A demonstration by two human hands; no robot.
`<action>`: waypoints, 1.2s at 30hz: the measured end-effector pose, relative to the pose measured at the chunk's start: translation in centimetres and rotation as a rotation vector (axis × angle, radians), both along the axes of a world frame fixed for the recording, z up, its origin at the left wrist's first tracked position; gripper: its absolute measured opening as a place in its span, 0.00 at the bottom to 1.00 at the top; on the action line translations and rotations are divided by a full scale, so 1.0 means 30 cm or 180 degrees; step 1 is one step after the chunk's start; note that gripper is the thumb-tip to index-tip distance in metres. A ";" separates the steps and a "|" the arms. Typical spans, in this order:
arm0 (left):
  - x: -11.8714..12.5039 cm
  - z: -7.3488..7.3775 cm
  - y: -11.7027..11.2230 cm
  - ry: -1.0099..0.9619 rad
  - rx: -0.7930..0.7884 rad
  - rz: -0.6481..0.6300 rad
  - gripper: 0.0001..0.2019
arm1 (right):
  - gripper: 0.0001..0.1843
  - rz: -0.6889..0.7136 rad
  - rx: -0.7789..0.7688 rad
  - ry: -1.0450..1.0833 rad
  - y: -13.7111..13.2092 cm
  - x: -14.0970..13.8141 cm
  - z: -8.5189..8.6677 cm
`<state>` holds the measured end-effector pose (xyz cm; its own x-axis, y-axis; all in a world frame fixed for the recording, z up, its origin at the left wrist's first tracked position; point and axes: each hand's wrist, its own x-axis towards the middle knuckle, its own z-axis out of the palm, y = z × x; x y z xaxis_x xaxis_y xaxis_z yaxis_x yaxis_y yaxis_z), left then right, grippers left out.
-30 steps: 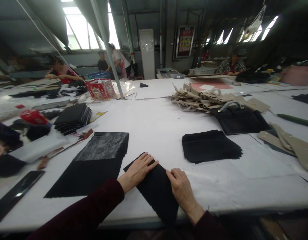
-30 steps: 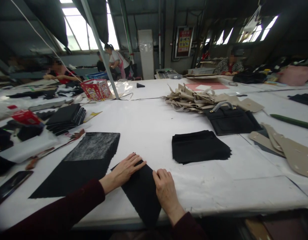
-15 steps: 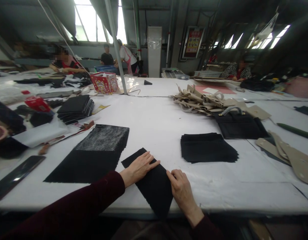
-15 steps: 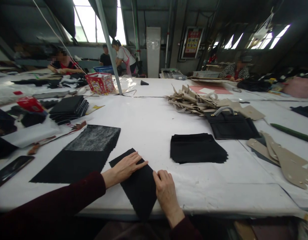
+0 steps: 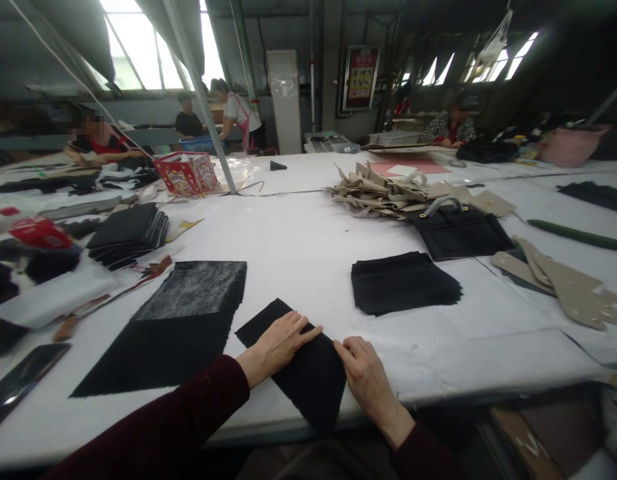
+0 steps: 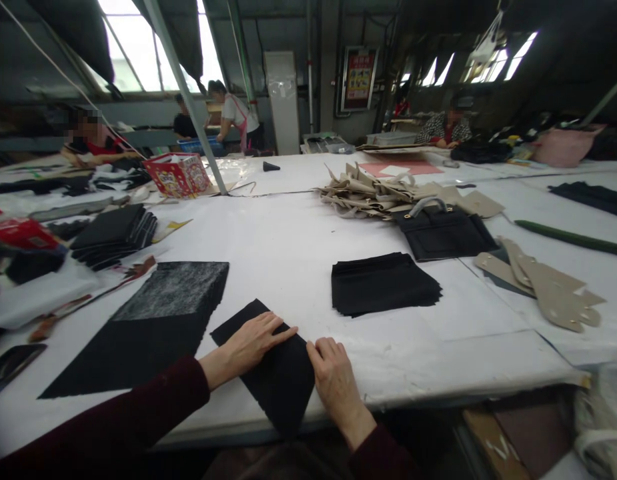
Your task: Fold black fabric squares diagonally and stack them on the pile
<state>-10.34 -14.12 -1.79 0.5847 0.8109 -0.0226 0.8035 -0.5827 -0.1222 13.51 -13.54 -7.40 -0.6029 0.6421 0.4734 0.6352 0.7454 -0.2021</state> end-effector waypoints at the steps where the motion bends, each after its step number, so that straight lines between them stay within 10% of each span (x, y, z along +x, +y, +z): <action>1: 0.004 0.002 -0.001 0.0026 0.0029 -0.0010 0.31 | 0.16 -0.0013 -0.0006 -0.0021 -0.002 0.001 0.002; 36: 0.101 -0.042 -0.028 0.0545 0.0046 -0.0067 0.46 | 0.28 -0.0667 -0.0410 -0.0323 -0.096 0.027 0.043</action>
